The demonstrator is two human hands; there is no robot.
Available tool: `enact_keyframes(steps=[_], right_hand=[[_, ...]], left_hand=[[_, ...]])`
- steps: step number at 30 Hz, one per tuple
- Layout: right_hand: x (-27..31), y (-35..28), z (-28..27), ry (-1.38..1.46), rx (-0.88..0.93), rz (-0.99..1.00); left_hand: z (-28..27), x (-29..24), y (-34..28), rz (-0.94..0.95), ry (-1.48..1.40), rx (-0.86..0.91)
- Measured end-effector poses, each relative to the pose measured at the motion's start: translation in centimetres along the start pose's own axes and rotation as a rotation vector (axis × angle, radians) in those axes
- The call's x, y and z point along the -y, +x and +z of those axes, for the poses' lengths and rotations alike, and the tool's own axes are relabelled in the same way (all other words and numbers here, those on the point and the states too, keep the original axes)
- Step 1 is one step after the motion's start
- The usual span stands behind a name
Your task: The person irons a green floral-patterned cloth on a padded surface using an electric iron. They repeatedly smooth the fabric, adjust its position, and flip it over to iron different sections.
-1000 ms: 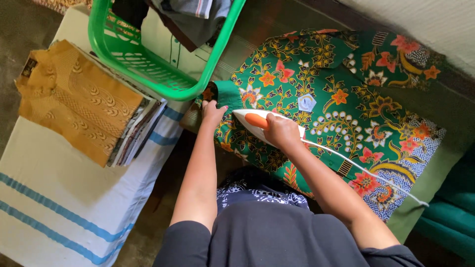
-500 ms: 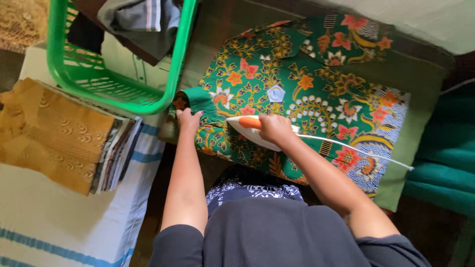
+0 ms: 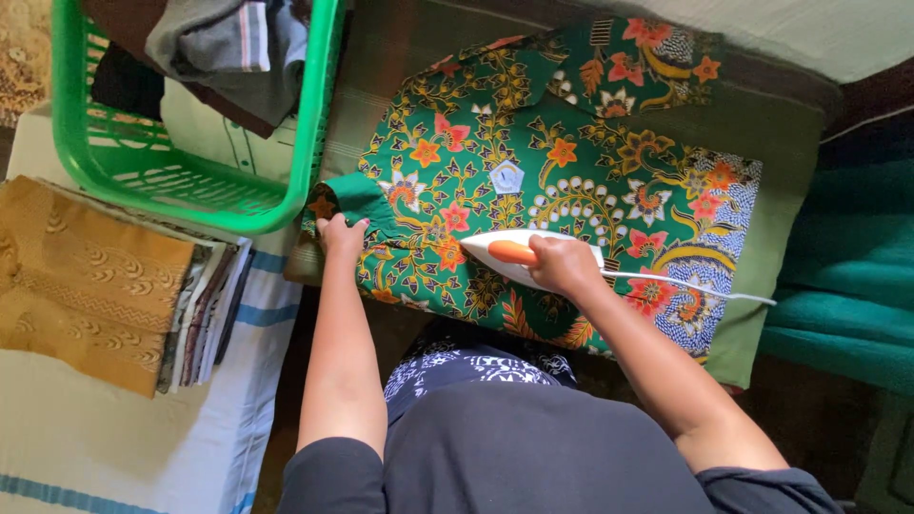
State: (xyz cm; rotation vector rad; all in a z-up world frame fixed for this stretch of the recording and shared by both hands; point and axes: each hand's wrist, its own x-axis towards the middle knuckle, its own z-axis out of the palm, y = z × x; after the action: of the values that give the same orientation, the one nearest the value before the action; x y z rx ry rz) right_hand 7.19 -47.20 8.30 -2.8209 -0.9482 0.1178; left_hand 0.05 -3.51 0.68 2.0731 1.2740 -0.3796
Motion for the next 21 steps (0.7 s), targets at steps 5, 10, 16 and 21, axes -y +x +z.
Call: enact_keyframes(steps=[5, 10, 16, 21], right_hand=[[0.1, -0.1, 0.6, -0.050, -0.145, -0.033], [-0.2, -0.3, 0.9, -0.036, -0.259, -0.044], [-2.4, -0.9, 1.3, 0.103, 0.227, 0.131], [-7.7, -5.8, 1.5, 0.055, 0.318, 0.225]], left_hand=[[-0.2, 0.3, 0.4, 0.004, 0.017, -0.023], [0.6, 1.6, 2.4, 0.085, 0.037, 0.013], [1.8, 3.8, 4.7, 0.173, 0.080, -0.056], [1.5, 4.1, 5.1, 0.171, 0.106, -0.061]])
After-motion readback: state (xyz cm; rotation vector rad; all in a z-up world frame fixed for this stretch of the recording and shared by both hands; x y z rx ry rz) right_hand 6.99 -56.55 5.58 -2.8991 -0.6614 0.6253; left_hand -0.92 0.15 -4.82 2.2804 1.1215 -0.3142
